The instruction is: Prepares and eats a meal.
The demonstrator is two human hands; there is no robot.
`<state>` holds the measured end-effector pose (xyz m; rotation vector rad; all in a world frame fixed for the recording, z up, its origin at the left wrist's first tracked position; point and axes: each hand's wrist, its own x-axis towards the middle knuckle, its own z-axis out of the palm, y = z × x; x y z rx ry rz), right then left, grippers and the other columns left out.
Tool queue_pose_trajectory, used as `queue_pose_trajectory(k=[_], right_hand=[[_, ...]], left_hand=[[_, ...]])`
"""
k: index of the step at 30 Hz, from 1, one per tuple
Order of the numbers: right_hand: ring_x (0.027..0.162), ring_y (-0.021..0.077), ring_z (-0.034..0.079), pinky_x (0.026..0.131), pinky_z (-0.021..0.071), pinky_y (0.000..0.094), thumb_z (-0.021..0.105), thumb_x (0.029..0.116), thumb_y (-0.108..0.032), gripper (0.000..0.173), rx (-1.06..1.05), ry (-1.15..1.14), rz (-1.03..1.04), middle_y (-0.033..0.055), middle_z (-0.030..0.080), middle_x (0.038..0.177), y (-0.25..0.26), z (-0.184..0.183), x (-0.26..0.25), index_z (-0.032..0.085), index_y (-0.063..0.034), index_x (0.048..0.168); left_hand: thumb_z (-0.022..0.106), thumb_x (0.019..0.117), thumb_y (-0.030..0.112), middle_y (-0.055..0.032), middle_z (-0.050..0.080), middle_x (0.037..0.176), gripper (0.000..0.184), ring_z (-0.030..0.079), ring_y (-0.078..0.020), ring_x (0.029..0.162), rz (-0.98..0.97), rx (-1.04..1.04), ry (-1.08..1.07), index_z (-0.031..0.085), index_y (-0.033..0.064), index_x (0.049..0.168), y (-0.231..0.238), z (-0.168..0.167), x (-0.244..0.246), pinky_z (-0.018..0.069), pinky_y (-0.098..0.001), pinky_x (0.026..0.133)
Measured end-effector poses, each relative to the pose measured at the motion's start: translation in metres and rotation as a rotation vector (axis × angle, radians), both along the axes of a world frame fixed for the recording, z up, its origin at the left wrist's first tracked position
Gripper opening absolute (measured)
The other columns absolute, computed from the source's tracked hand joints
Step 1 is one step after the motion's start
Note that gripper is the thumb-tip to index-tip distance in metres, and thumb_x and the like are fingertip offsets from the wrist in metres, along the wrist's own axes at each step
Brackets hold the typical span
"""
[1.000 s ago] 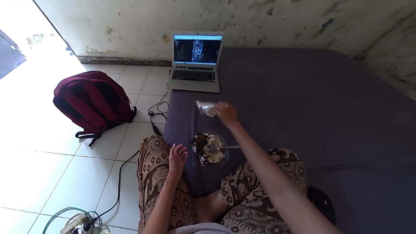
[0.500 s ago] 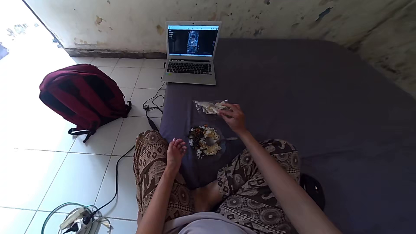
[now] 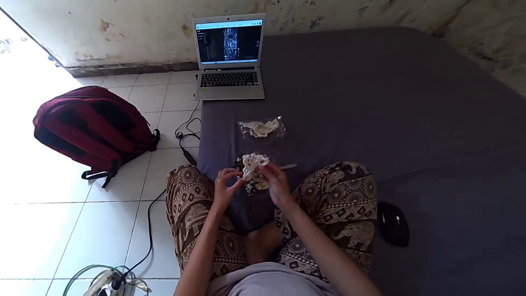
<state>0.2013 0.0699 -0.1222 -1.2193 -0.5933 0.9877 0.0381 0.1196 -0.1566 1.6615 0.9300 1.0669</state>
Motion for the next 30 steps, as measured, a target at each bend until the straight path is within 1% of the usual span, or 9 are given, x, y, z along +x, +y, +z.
queue_pose_trajectory(k=[4,9,12,15,19,21,22,26,30], right_hand=[[0.078,0.0011,0.067,0.074,0.0547,0.0176,0.059,0.0963,0.005,0.012,-0.018,0.061,-0.031,-0.0020,0.073,0.087,-0.003,-0.002,-0.011,0.069,0.0003,0.099],[0.077,0.0009,0.067,0.073,0.0560,0.0177,0.060,0.0946,0.007,0.013,-0.020,0.034,-0.020,-0.0018,0.074,0.087,-0.006,-0.005,-0.010,0.070,0.0012,0.099],[0.080,0.0018,0.069,0.075,0.0572,0.0191,0.062,0.0924,0.008,0.016,-0.048,-0.026,0.055,-0.0001,0.075,0.091,-0.013,-0.005,-0.004,0.067,0.0047,0.108],[0.093,0.0087,0.069,0.081,0.0572,0.0243,0.065,0.0910,0.004,0.035,-0.108,-0.259,0.209,0.0106,0.071,0.109,-0.020,0.000,0.023,0.061,0.0102,0.125],[0.110,0.0315,0.066,0.093,0.0534,0.0422,0.063,0.0986,-0.006,0.029,-0.306,-0.787,0.323,0.0254,0.066,0.125,-0.017,0.014,0.089,0.066,0.0079,0.125],[0.121,0.0447,0.059,0.102,0.0466,0.0533,0.061,0.1014,-0.010,0.030,-0.412,-1.011,0.367,0.0300,0.062,0.131,-0.014,0.017,0.120,0.067,0.0060,0.127],[0.125,0.0475,0.055,0.105,0.0426,0.0553,0.059,0.1031,-0.012,0.032,-0.457,-1.062,0.395,0.0307,0.060,0.134,-0.012,0.017,0.130,0.065,0.0057,0.129],[0.134,0.0433,0.051,0.113,0.0379,0.0534,0.050,0.1089,-0.026,0.047,-0.622,-1.051,0.551,0.0291,0.055,0.142,-0.004,0.009,0.138,0.051,0.0053,0.144],[0.129,0.0453,0.054,0.109,0.0391,0.0594,0.056,0.1062,-0.036,0.057,-0.709,-1.073,0.523,0.0298,0.057,0.137,0.000,0.003,0.127,0.048,0.0052,0.145]], left_hand=[[0.072,0.0880,0.010,-0.0167,0.071,0.106,0.018,0.061,-0.0226,0.108,0.066,-0.009,-0.002,0.077,-0.0054,0.095,-0.008,-0.002,0.000,0.0449,-0.0368,0.098],[0.076,0.0845,0.012,-0.0139,0.072,0.103,0.016,0.061,-0.0229,0.107,0.099,-0.015,0.011,0.079,-0.0011,0.092,-0.011,-0.002,-0.005,0.0442,-0.0385,0.098],[0.074,0.0871,0.008,-0.0177,0.071,0.107,0.015,0.061,-0.0275,0.109,0.099,-0.055,0.037,0.077,-0.0037,0.095,-0.012,0.001,-0.007,0.0444,-0.0423,0.099],[0.070,0.0901,0.005,-0.0214,0.070,0.111,0.015,0.061,-0.0287,0.111,0.132,-0.078,0.038,0.075,-0.0068,0.097,-0.005,0.005,-0.012,0.0455,-0.0427,0.099],[0.066,0.0936,0.004,-0.0227,0.068,0.113,0.016,0.063,-0.0228,0.112,0.191,-0.075,0.041,0.073,-0.0095,0.100,0.015,0.015,-0.026,0.0479,-0.0367,0.100],[0.066,0.0947,0.004,-0.0221,0.068,0.112,0.016,0.063,-0.0206,0.109,0.216,-0.087,0.051,0.073,-0.0094,0.100,0.025,0.018,-0.032,0.0490,-0.0345,0.097],[0.066,0.0952,0.004,-0.0213,0.068,0.112,0.015,0.063,-0.0191,0.108,0.228,-0.113,0.046,0.073,-0.0092,0.100,0.030,0.018,-0.033,0.0494,-0.0331,0.096],[0.061,0.0981,0.001,-0.0173,0.068,0.111,0.015,0.062,-0.0109,0.104,0.243,-0.329,-0.038,0.070,-0.0107,0.101,0.035,0.016,-0.028,0.0499,-0.0260,0.093],[0.063,0.0968,0.000,-0.0137,0.068,0.107,0.013,0.063,-0.0068,0.099,0.242,-0.370,-0.072,0.070,-0.0098,0.099,0.027,0.014,-0.022,0.0512,-0.0219,0.089]])
